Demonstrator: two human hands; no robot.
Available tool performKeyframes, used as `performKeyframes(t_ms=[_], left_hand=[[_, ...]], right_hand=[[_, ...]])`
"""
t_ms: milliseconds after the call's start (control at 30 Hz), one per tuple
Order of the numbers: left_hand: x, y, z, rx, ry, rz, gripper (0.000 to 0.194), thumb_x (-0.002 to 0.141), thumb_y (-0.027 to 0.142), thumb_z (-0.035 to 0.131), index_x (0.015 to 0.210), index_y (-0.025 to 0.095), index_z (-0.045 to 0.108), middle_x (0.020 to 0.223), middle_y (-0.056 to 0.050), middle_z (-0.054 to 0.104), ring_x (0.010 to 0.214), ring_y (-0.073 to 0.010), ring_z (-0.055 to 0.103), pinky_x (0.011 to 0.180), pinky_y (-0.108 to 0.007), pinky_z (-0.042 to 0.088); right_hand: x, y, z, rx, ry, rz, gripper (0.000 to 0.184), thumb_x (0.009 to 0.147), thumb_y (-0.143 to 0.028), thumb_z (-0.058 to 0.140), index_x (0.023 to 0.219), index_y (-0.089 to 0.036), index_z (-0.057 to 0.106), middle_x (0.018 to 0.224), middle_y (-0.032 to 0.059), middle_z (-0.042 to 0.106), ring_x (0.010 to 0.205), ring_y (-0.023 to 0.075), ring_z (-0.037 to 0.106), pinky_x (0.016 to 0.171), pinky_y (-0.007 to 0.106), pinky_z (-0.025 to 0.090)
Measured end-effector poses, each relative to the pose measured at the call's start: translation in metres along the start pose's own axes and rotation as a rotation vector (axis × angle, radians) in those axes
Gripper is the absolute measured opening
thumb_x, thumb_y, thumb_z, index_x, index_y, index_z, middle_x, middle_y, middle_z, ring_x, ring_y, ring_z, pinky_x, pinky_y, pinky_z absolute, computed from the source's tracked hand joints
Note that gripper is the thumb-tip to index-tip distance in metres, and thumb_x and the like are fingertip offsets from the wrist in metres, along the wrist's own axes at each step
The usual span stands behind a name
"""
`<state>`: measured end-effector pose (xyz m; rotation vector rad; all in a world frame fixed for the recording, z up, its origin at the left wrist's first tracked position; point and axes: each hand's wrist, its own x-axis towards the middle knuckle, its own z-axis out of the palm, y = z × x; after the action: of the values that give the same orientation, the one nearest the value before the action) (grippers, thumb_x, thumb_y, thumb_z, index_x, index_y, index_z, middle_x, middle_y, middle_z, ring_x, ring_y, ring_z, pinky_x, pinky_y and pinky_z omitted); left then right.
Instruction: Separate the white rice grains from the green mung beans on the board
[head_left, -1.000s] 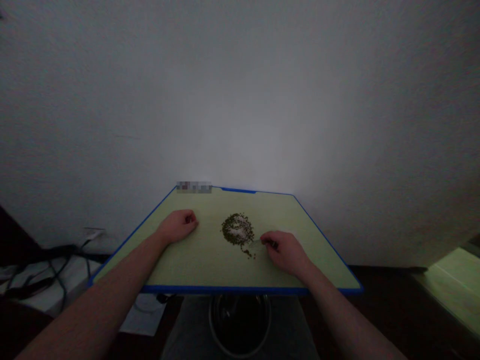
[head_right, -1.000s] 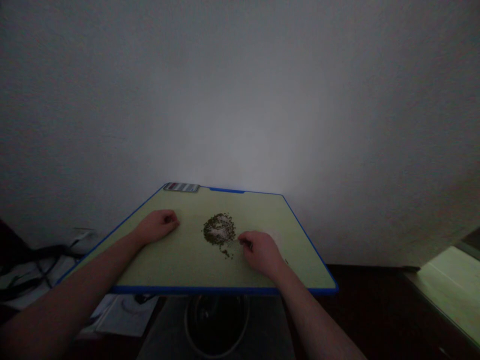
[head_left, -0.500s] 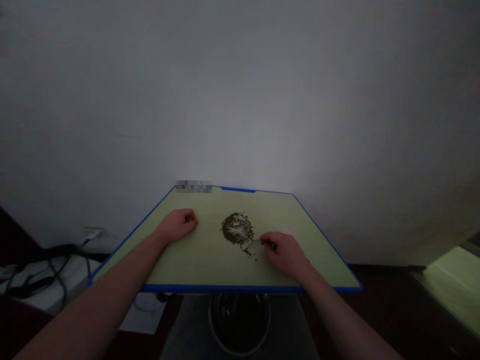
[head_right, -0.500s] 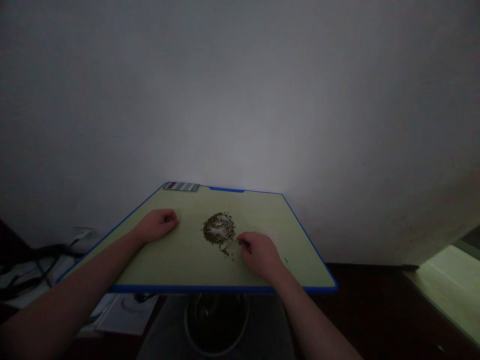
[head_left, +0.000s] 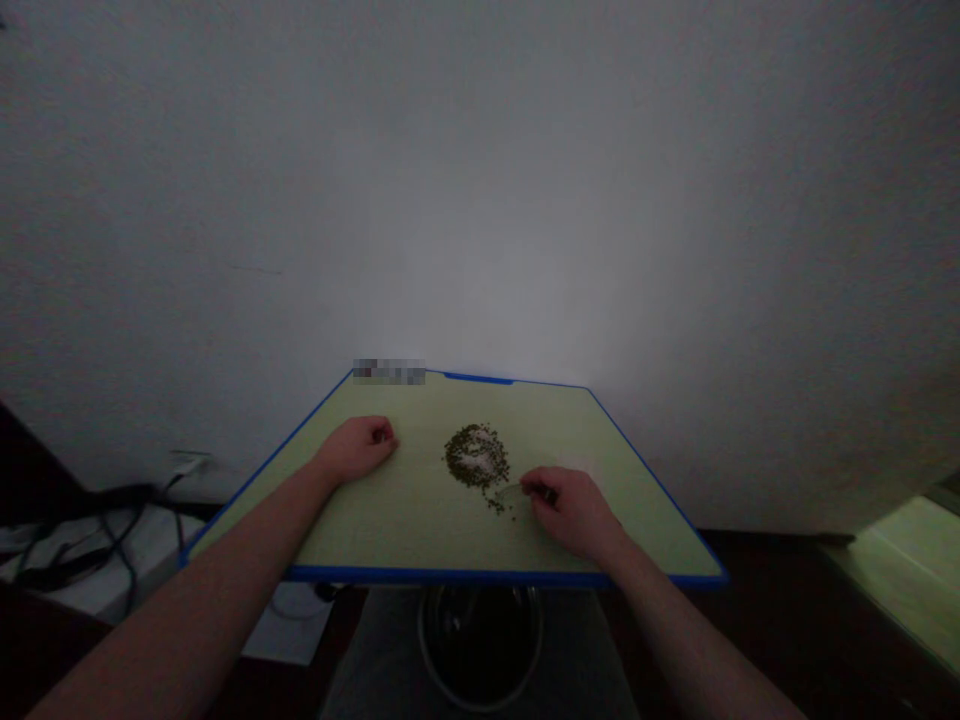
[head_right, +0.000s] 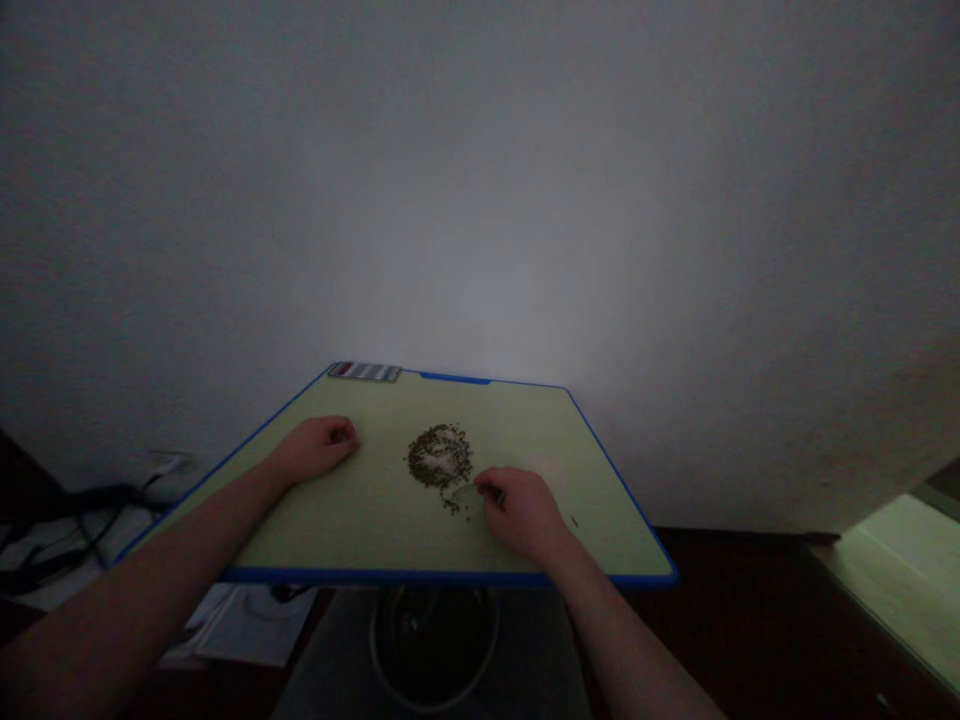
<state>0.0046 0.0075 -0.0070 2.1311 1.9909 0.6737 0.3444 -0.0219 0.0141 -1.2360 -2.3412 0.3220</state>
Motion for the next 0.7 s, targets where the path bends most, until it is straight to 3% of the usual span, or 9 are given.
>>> performKeyframes(t_ms=[700], left_hand=[[0.0009,-0.0007,0.0004,0.011,0.0,-0.014,0.021,0.074,0.038,0.048,0.069,0.019,0.057,0.064,-0.001,0.059,0.061,-0.015,0.054,0.055,-0.025,0.033]], right_hand=[[0.0046,0.0038,0.0,0.003,-0.006,-0.011,0.029,0.072,-0.011,0.049,0.089,-0.021,0.069,0.082,0.0026,0.071,0.073,0.0164,0.063,0.066,0.026,0.046]])
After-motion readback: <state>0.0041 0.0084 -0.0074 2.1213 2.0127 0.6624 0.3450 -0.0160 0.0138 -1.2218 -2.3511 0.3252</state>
